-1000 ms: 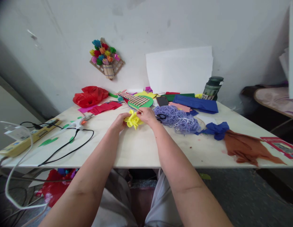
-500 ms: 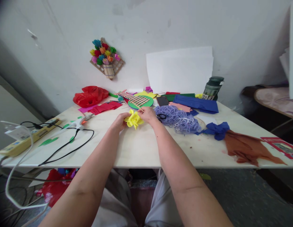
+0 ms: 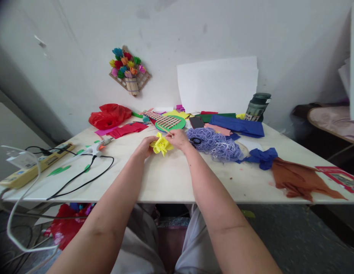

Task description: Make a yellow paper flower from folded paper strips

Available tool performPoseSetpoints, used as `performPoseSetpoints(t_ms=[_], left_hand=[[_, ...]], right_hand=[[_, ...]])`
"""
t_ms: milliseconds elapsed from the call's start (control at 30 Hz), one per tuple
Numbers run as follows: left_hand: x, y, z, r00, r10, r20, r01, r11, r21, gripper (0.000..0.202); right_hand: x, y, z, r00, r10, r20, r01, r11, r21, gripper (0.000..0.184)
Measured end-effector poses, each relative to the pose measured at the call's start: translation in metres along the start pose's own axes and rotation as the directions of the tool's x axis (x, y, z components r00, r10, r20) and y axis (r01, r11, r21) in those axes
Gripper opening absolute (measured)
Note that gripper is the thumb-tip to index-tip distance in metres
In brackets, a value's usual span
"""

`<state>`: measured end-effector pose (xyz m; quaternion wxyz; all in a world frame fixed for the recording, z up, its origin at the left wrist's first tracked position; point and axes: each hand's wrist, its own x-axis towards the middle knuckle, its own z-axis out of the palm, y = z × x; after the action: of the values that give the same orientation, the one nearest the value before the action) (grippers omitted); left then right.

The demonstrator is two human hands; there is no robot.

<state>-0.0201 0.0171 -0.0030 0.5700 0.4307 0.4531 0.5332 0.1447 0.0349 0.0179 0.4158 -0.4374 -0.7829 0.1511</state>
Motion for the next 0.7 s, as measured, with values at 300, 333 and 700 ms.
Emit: performPoseSetpoints(t_ms=[300, 333, 700], left_hand=[[-0.0005, 0.0007, -0.0003, 1.000, 0.009, 0.006, -0.009, 1.000, -0.005, 0.022], [-0.0002, 0.0004, -0.0005, 1.000, 0.011, 0.009, -0.011, 1.000, -0.007, 0.022], [-0.0025, 0.0011, -0.0001, 0.995, 0.095, -0.010, -0.094, 0.993, 0.066, 0.019]], right_hand=[[0.0019, 0.0051, -0.0011, 1.000, -0.011, 0.027, 0.008, 0.995, 0.097, 0.015], [0.0018, 0.0055, -0.0017, 0.999, -0.013, 0.040, 0.009, 0.995, 0.100, 0.016], [0.0018, 0.0045, -0.0039, 0.999, 0.038, -0.020, -0.038, 0.999, 0.010, 0.022]])
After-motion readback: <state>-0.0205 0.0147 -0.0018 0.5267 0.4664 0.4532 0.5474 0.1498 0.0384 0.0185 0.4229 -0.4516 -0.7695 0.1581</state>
